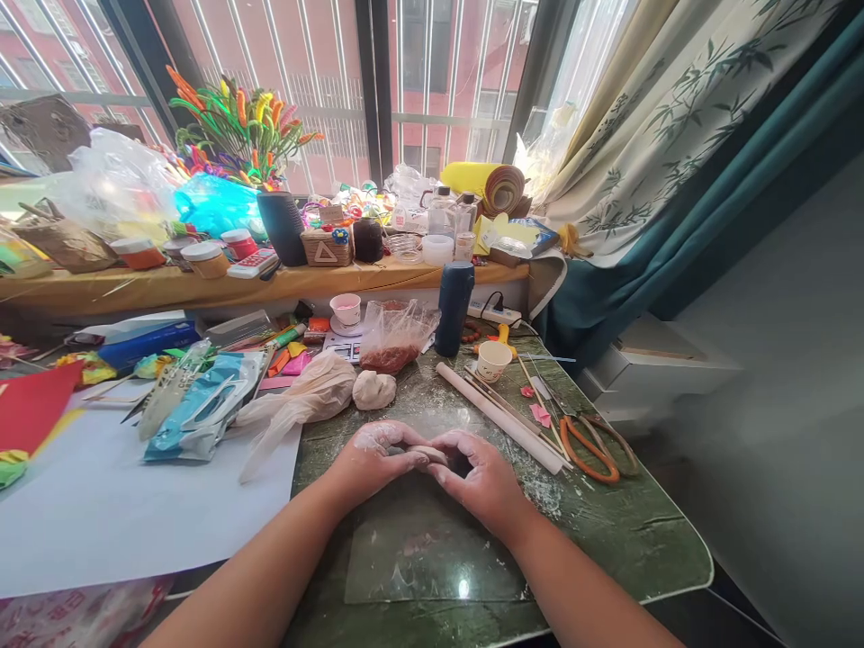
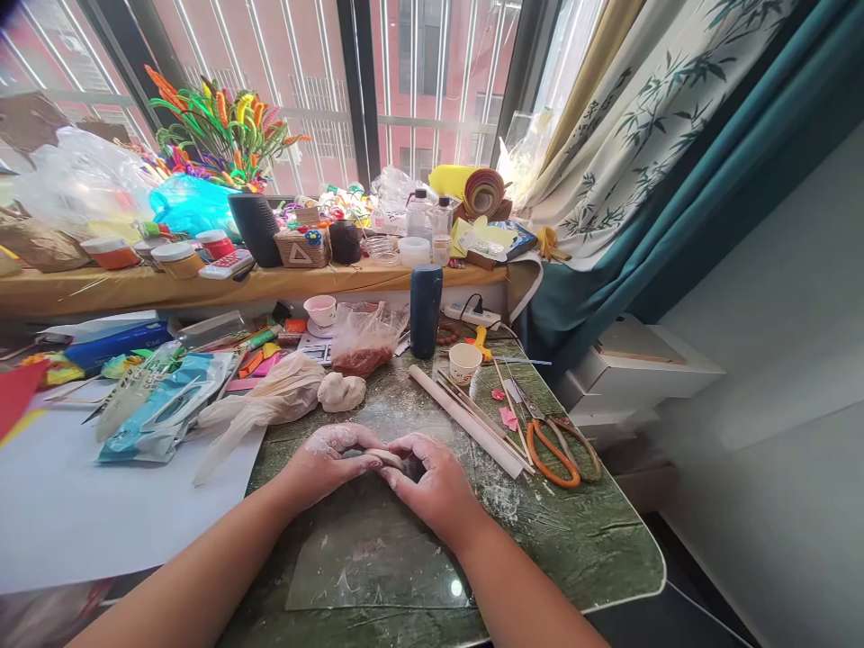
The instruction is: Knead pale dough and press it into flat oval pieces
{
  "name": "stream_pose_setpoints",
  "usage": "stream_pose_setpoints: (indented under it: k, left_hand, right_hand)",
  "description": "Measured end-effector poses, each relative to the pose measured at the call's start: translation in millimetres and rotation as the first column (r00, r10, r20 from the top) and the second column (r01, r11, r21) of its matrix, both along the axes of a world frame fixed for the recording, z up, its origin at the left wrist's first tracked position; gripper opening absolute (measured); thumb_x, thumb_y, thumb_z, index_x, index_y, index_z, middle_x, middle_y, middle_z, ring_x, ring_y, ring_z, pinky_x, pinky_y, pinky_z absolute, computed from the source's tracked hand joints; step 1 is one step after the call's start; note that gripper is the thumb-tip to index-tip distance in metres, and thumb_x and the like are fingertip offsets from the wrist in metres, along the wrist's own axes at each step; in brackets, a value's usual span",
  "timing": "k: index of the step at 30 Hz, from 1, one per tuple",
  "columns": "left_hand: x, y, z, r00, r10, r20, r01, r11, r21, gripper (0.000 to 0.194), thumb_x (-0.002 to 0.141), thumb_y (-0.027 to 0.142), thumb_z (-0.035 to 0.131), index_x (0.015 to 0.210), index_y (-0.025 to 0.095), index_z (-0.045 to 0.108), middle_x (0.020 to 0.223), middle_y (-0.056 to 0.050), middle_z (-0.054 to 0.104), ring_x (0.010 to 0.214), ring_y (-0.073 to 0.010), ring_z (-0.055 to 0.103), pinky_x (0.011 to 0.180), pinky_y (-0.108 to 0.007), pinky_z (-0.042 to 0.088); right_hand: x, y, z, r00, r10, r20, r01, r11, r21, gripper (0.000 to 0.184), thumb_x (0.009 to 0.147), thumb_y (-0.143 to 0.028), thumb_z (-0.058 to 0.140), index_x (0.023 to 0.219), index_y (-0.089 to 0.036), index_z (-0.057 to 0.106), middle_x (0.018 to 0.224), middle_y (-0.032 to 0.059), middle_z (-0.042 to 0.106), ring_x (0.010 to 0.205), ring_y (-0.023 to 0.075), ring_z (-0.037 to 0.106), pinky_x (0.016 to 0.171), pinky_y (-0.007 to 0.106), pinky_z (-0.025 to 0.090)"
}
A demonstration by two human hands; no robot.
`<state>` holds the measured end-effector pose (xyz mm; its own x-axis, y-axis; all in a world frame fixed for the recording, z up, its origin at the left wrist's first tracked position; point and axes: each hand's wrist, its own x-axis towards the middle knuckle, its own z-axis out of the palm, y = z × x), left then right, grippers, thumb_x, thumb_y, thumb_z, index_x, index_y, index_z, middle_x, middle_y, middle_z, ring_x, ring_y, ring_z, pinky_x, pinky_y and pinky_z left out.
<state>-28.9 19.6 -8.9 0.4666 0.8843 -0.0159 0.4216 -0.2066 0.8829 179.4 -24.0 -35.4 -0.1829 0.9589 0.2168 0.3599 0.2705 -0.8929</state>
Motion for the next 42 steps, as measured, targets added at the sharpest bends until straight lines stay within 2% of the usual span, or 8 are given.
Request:
stream_pose_setpoints:
  k: [9,13,15,18,23,29,35,42]
  left_hand:
    - [3,-2,-0.2,0.997,-0.07,-0.038,0.074,0.991,0.115,0.03,0.078,0.034,0.078,0.106,0.024,0.078,0.101,-0.003,0.076,0.096,-0.0213,0.069,0.088,-0.03,0.051]
    - [5,1,-1.0,0.996,-0.085,-0.025,0.088,0.986,0.139,0.017,0.086,0.031,0.071,0.1,0.027,0.081,0.095,-0.002,0.077,0.092,-0.02,0.068,0.087,-0.029,0.05]
    - [4,2,0.5,0.998,-0.069,-0.007,0.07,0.988,0.14,0.016,0.087,0.029,0.07,0.097,0.028,0.082,0.094,-0.002,0.077,0.092,-0.0199,0.068,0.086,-0.029,0.05]
    - [2,1,3.1,1.0,-0.006,0.031,0.001,0.989,0.149,0.014,0.085,0.03,0.07,0.093,0.025,0.081,0.093,-0.003,0.077,0.091,-0.0208,0.069,0.086,-0.03,0.051]
    - [-2,0,1.5,0.995,0.039,0.087,-0.047,0.995,0.093,0.023,0.083,0.036,0.072,0.1,0.021,0.077,0.1,-0.005,0.076,0.097,-0.0232,0.069,0.09,-0.033,0.052]
    - [-5,3,-1.2,0.994,0.103,0.035,-0.102,0.994,-0.042,0.028,0.081,0.042,0.074,0.099,0.021,0.076,0.099,-0.004,0.077,0.096,-0.0239,0.07,0.087,-0.034,0.055]
    - [-9,6,-7.0,0.979,0.142,0.145,-0.146,0.989,0.017,0.031,0.093,0.045,0.06,0.108,0.022,0.073,0.11,-0.005,0.076,0.106,-0.024,0.067,0.098,-0.036,0.05]
    - [-9,9,-11.6,0.963,0.196,0.187,-0.204,0.979,0.022,0.031,0.094,0.046,0.058,0.103,0.021,0.073,0.104,-0.006,0.076,0.103,-0.0239,0.068,0.098,-0.036,0.051]
  right_hand:
    - [0,4,-5.1,0.991,-0.007,0.134,-0.001,0.998,0.06,0.011,0.089,-0.032,0.068,0.086,-0.023,0.074,0.084,0.0024,0.073,0.081,0.02,0.066,0.075,0.032,0.049]
    - [0,5,-7.5,0.998,-0.047,0.049,0.048,0.999,-0.016,0.032,0.081,-0.039,0.078,0.108,-0.024,0.073,0.102,0.0054,0.076,0.09,0.0228,0.069,0.08,0.035,0.054]
    - [0,5,-6.1,0.999,-0.021,0.025,0.022,0.999,-0.042,0.036,0.08,-0.039,0.078,0.114,-0.025,0.072,0.108,0.0058,0.075,0.095,0.0241,0.069,0.085,0.037,0.054]
    - [2,4,-1.8,0.998,0.044,0.052,-0.043,0.999,-0.019,0.017,0.089,-0.035,0.068,0.1,-0.025,0.076,0.094,0.0033,0.076,0.087,0.0218,0.068,0.079,0.035,0.052]
    - [3,1,2.8,1.0,0.006,0.01,-0.007,0.998,0.062,0.013,0.093,-0.03,0.062,0.097,-0.024,0.073,0.094,0.003,0.073,0.09,0.0207,0.065,0.083,0.034,0.049]
    - [-2,5,-0.1,0.985,-0.029,0.17,0.042,0.996,-0.076,0.009,0.085,-0.023,0.068,0.092,-0.025,0.073,0.09,0.002,0.073,0.084,0.0219,0.065,0.075,0.033,0.048]
    - [0,1,-1.4,0.989,-0.052,0.136,0.044,0.997,0.06,0.01,0.088,-0.022,0.064,0.096,-0.025,0.07,0.095,0.0035,0.072,0.093,0.0235,0.064,0.082,0.035,0.049]
    - [0,1,-4.6,0.976,-0.123,0.179,0.101,0.987,0.124,0.008,0.088,-0.024,0.064,0.094,-0.025,0.069,0.09,0.0037,0.071,0.087,0.024,0.064,0.08,0.037,0.05]
